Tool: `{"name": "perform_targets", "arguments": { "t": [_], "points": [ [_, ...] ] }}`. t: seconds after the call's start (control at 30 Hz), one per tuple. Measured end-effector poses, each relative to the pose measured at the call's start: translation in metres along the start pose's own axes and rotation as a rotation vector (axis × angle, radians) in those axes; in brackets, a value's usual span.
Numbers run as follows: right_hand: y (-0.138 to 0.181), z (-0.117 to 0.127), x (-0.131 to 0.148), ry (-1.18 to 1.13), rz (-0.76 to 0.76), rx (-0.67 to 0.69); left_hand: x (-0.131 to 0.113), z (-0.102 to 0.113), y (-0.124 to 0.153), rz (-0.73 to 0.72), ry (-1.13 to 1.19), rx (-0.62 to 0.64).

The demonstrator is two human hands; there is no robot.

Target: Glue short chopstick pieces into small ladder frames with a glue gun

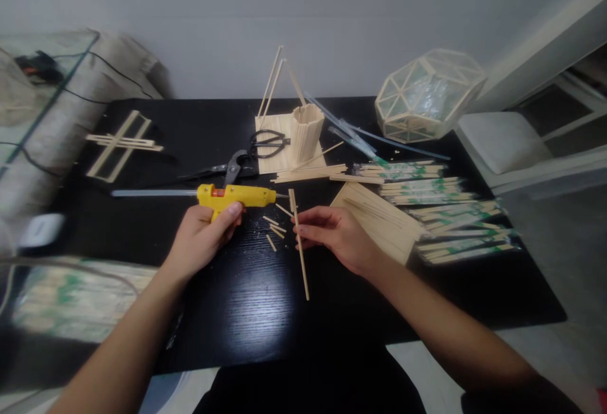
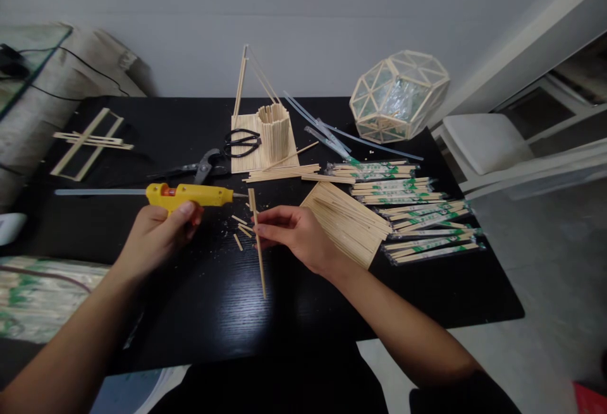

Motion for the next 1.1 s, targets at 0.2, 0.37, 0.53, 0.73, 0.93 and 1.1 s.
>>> {"name": "perform_targets", "arguments": {
  "t": [0.2,0.37,0.53,0.73,0.93,1.1],
  "points": [
    [0.0,0.0,-0.002,0.012,-0.006,0.01,0.006,0.002,-0.001,0.006,0.025,-0.011],
    [0.0,0.001,-0.001,0.021,-0.011,-0.001,0.006,0.003,0.0,0.006,0.034,-0.014],
    [0.002,-0.003,-0.002,0.035,-0.047,0.02,-0.007,0.006,-0.001,-0.016,0.07,-0.081],
    [0.002,-0.003,0.0,0.03,-0.037,0.02,-0.022,0.041,-0.007,-0.024,0.049,-0.361],
    [0.002,0.0,0.002,0.041,-0.015,0.007,-0.053,0.062,-0.014,-0.141,-0.445,-0.509],
    [0.0,0.005,0.005,0.013,-0.025,-0.028,-0.063,0.05,-0.025,-0.178,-0.645,-0.521]
  ]
}}
Point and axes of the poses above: each hand's wrist, its own y-axis away from the middle knuckle, its own z-axis out of the back of the hand, x = y × z, the point moved 10 cm from there along -y, towards the middle knuckle, and after that the axes turned 2 degrees about -y, right-handed, at the moved point
